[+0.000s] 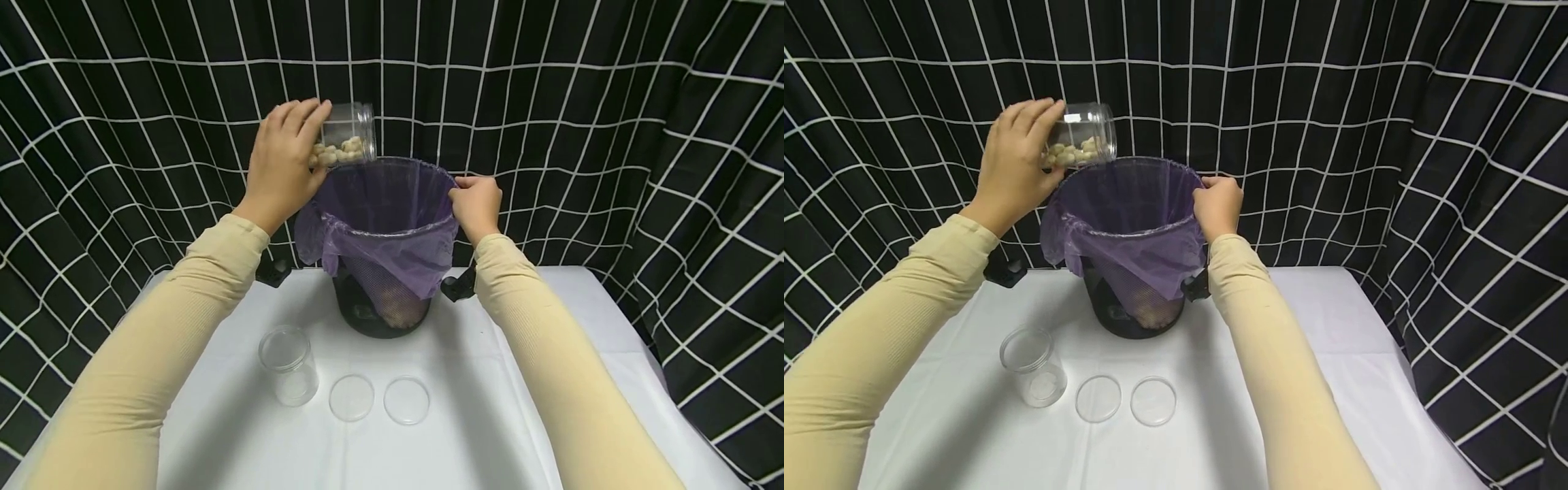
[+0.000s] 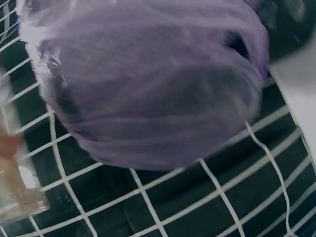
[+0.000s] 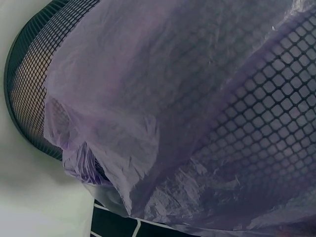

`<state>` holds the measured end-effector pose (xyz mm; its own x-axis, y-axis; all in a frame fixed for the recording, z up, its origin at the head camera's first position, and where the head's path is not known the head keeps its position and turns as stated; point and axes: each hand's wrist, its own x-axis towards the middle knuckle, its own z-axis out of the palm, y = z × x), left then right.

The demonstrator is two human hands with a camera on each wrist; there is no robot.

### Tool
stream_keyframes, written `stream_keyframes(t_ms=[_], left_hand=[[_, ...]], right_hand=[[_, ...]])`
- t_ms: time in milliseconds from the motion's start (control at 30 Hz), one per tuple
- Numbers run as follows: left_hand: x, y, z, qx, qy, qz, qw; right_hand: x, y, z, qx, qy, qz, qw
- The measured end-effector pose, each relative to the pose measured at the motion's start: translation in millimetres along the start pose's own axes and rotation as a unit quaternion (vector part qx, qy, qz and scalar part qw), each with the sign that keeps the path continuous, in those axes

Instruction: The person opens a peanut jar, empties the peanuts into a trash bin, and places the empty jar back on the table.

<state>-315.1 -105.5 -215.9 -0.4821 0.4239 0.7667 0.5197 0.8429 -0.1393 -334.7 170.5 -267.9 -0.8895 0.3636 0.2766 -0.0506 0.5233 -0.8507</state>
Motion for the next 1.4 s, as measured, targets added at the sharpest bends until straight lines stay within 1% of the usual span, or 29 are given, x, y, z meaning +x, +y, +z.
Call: stream_keyframes(t_ms=[100,133,167,267,333,400,433,500,533,633,667,733,833,867,967,1033,1167,1200,1267,1333,1400], left_hand=[[-2.2,1.0,0.6,0.000,-0.031,0.014,0.9994],[-2.9,1.0,0.6,0.001,-0.037,0.019,0.9991],[-3.1,0.9,0.3,0.000,-0.034,0.019,0.9992],[-1.3,0.4,-2.2,0.004,-0.003,0.015,0.9999],[1.2,0.5,-2.9,0.002,0.002,0.022,0.9997],[3.8,1.9,-3.1,-0.001,-0.010,0.037,0.9993],[4.6,2.5,-2.9,-0.004,-0.023,0.044,0.9988],[5.3,3.6,-3.1,-0.009,-0.038,0.051,0.9979],[5.5,3.8,-3.8,-0.007,-0.037,0.048,0.9982],[5.5,2.2,-5.2,-0.002,-0.017,0.027,0.9995],[4.8,1.7,-5.5,-0.001,-0.015,0.026,0.9995],[2.9,0.7,-5.2,0.003,-0.023,0.033,0.9992],[-1.1,0.7,-3.4,-0.004,-0.048,0.048,0.9977],[-1.9,1.5,-3.0,-0.006,-0.050,0.049,0.9975],[-1.6,3.2,-0.7,-0.006,-0.030,0.035,0.9989],[-1.2,4.7,1.4,-0.003,-0.025,0.043,0.9988],[-2.6,7.5,8.1,-0.005,-0.042,0.075,0.9963],[-3.4,7.5,9.1,-0.006,-0.042,0.078,0.9961],[-3.3,6.6,9.2,-0.009,-0.026,0.069,0.9973],[-1.7,5.8,6.4,-0.010,-0.004,0.045,0.9989],[-0.6,4.2,4.1,-0.010,-0.003,0.033,0.9994]], right_hand=[[-0.6,0.6,1.1,-0.003,0.003,0.002,1.000],[-1.0,0.8,1.3,-0.001,0.002,0.004,1.000],[-1.1,1.0,1.6,-0.001,0.002,0.005,1.000],[-0.8,1.3,2.0,0.001,-0.001,0.003,1.000],[-0.5,1.0,1.7,-0.001,-0.001,0.001,1.000],[-0.3,0.7,0.8,-0.003,0.003,0.001,1.000],[0.0,0.8,0.4,-0.005,0.004,0.002,1.000],[0.7,0.7,-0.1,-0.007,0.005,0.004,1.000],[0.8,0.5,-0.3,-0.006,0.004,0.005,1.000],[1.4,-0.4,0.0,-0.006,0.002,0.004,1.000],[1.2,-0.9,0.1,-0.005,0.001,0.003,1.000],[0.8,-1.5,0.5,-0.006,0.000,0.002,1.000],[0.1,-1.9,0.4,-0.010,0.003,0.002,1.000],[-0.2,-1.6,0.1,-0.010,0.002,0.003,1.000],[-0.2,-0.7,-1.0,-0.010,0.004,0.001,1.000],[0.5,-0.2,-1.4,-0.009,0.006,-0.004,1.000],[0.6,0.3,-2.2,-0.012,0.009,-0.004,1.000],[0.3,0.2,-2.1,-0.013,0.007,-0.003,1.000],[-0.8,-0.4,-2.0,-0.013,0.003,-0.001,1.000],[-1.2,-1.0,-2.3,-0.012,0.001,0.001,1.000],[-1.4,-1.5,-1.6,-0.011,0.001,-0.001,1.000]])
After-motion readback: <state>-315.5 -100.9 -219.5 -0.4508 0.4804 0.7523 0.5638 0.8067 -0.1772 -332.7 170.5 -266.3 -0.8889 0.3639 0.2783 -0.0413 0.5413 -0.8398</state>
